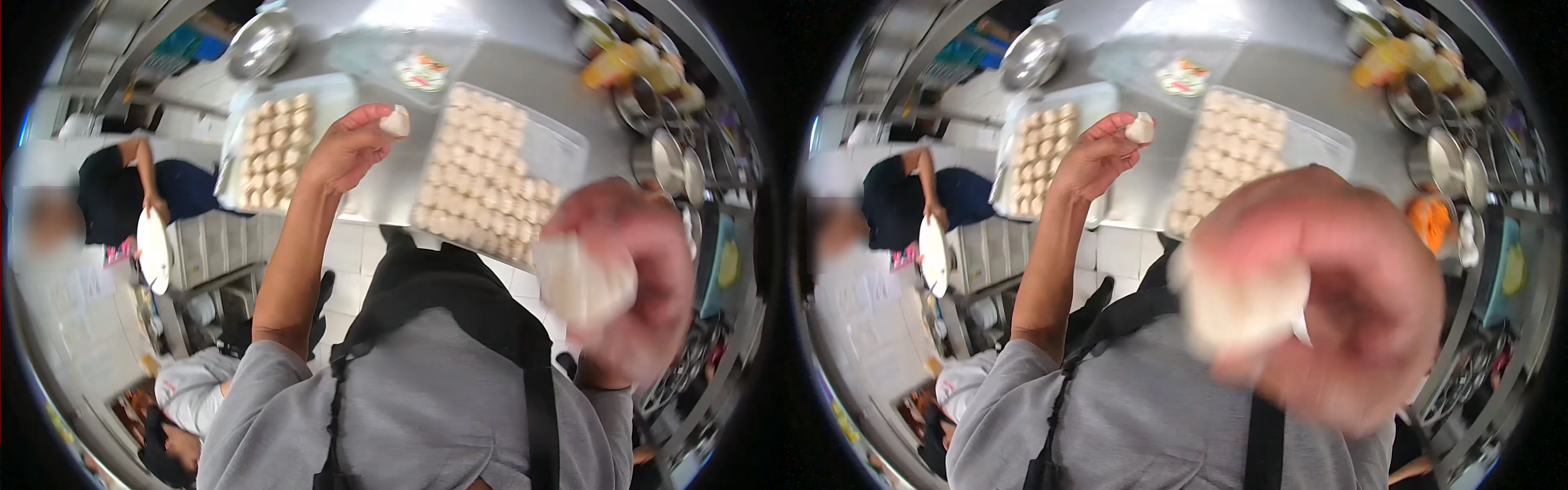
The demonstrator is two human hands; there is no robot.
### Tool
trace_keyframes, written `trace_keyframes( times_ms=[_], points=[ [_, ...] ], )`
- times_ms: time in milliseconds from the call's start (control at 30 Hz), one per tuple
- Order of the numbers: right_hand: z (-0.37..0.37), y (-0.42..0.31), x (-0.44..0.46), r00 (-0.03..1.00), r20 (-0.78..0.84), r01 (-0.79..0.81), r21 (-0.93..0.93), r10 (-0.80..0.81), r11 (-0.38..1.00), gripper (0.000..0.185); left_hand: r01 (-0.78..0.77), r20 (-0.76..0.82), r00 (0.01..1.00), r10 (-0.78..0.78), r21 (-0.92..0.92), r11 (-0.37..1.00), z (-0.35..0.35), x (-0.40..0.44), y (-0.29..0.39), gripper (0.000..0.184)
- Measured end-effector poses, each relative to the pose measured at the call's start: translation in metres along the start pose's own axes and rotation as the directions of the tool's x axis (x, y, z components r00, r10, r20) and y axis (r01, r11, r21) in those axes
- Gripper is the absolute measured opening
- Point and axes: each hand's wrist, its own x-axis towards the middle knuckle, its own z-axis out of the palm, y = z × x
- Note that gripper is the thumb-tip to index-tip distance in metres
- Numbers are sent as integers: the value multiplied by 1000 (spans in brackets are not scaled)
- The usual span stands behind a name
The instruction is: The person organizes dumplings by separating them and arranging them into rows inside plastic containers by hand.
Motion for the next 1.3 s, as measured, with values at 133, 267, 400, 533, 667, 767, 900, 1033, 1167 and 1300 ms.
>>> trace_keyframes(
  times_ms=[133, 267, 400, 533, 667, 767, 900, 1033, 1167, 1300],
  points=[
    [31, 67, 66, 940, 194, -330, 295, 282, 897, 62, -52, -164, 985, 48, -21, 998, -92, -62, 4, 47],
    [81, 83, 91, 811, 437, -521, 236, 389, 821, 56, -17, -354, 934, 43, 77, 997, -128, -88, -16, 46],
    [138, 88, 90, 782, 594, -149, 471, -188, 869, 42, 17, -387, 910, 150, 395, 919, -136, -103, -27, 38],
    [166, 71, 106, 848, 524, -123, 336, -77, 934, 45, 138, -333, 887, 319, 851, 507, -127, -98, -34, 37],
    [163, 105, 141, 886, 294, -367, -27, 358, 930, 50, 174, -254, 908, 333, 952, 253, -120, -99, -37, 42],
    [139, 153, 157, 846, 243, -481, -39, 475, 876, 45, 172, -238, 926, 292, 957, 234, -126, -104, -30, 49],
    [141, 180, 160, 878, 149, -425, -197, 456, 883, 43, 181, -274, 918, 286, 933, 312, -128, -115, -14, 55],
    [148, 187, 160, 912, 111, -355, -269, 395, 895, 44, 231, -388, 867, 313, 869, 438, -137, -131, 13, 53],
    [150, 202, 175, 899, 128, -384, -233, 419, 894, 45, 3, -129, 925, 357, 943, 333, -146, -118, 2, 50],
    [163, 215, 184, 881, 156, -413, -207, 447, 887, 44, -25, -35, 963, 267, 976, 219, -130, -101, -12, 52]
  ],
)
